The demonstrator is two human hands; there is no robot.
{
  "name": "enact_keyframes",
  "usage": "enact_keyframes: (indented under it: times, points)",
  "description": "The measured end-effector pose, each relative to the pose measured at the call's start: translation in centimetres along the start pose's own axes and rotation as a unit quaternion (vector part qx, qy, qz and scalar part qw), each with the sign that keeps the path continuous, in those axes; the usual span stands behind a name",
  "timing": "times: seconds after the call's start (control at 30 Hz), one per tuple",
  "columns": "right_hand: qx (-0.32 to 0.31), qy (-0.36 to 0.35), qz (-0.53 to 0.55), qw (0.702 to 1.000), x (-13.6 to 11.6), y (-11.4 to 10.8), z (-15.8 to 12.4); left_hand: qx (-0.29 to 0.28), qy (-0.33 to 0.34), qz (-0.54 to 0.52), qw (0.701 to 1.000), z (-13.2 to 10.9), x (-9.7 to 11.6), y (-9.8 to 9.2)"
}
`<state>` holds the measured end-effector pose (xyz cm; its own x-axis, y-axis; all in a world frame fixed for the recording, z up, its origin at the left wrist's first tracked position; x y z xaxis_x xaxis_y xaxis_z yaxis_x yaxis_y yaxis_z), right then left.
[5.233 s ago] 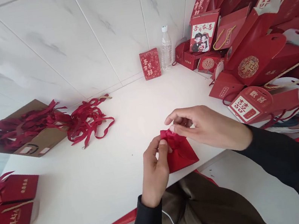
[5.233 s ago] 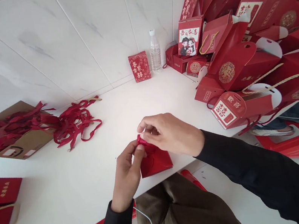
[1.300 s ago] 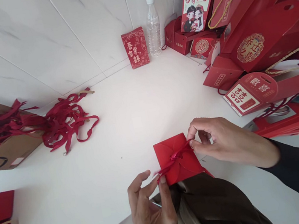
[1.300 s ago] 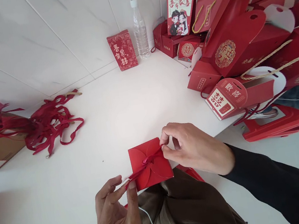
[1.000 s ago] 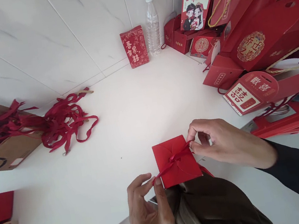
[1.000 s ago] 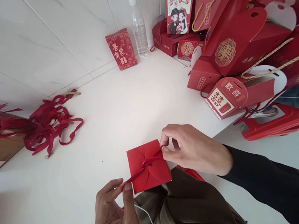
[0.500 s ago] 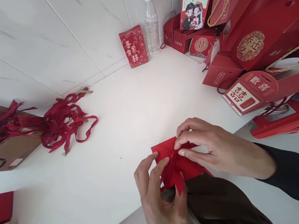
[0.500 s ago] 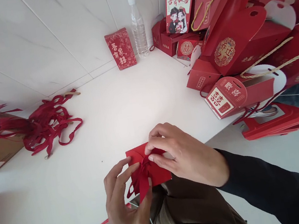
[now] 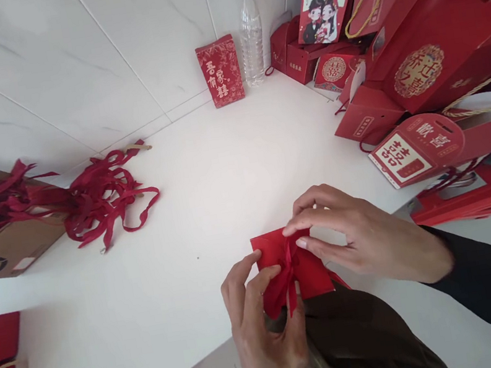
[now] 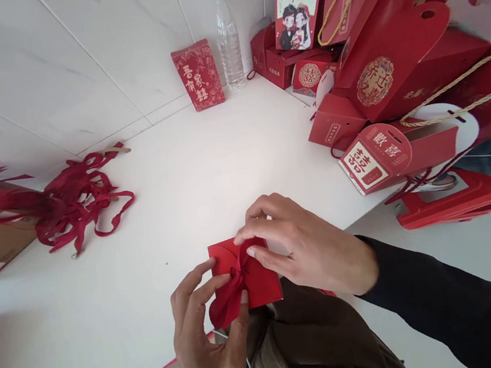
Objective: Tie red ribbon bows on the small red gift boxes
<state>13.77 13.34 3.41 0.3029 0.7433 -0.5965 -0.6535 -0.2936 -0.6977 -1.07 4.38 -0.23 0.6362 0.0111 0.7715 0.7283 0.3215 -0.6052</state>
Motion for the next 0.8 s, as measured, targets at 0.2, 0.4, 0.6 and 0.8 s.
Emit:
enact_keyframes:
  times: [0.2,0.4,0.6,0.8]
  points:
    - [0.029,-0.083,-0.068,0.994,-0.8,0.3,1.0,0.001,0.014,0.008,1.000,-0.4,0.2,0.1]
    - [0.020,-0.105,0.013,0.994,-0.9,0.7,1.1,-0.019,-0.013,-0.037,0.999,-0.7,0.6,-0.1]
    - [0.023,0.049,0.028,0.998,-0.4,-0.4,-0.3,0.014,-0.168,-0.055,0.984,1.0,-0.4,-0.3]
    - [-0.011,0.174,0.089,0.981,0.2,0.7,-1.0,-0.035,-0.097,-0.007,0.995,2.3,1.0,-0.1]
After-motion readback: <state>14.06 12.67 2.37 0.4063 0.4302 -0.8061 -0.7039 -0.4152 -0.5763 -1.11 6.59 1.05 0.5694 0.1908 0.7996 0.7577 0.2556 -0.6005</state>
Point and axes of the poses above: each hand's wrist, its own z-axis towards the middle knuckle, its own y-axis out of the palm, x = y × z, the point moved 7 cm from there along z, towards the middle knuckle, and after that the axes turned 12 degrees about -y, right-handed, at the moved point
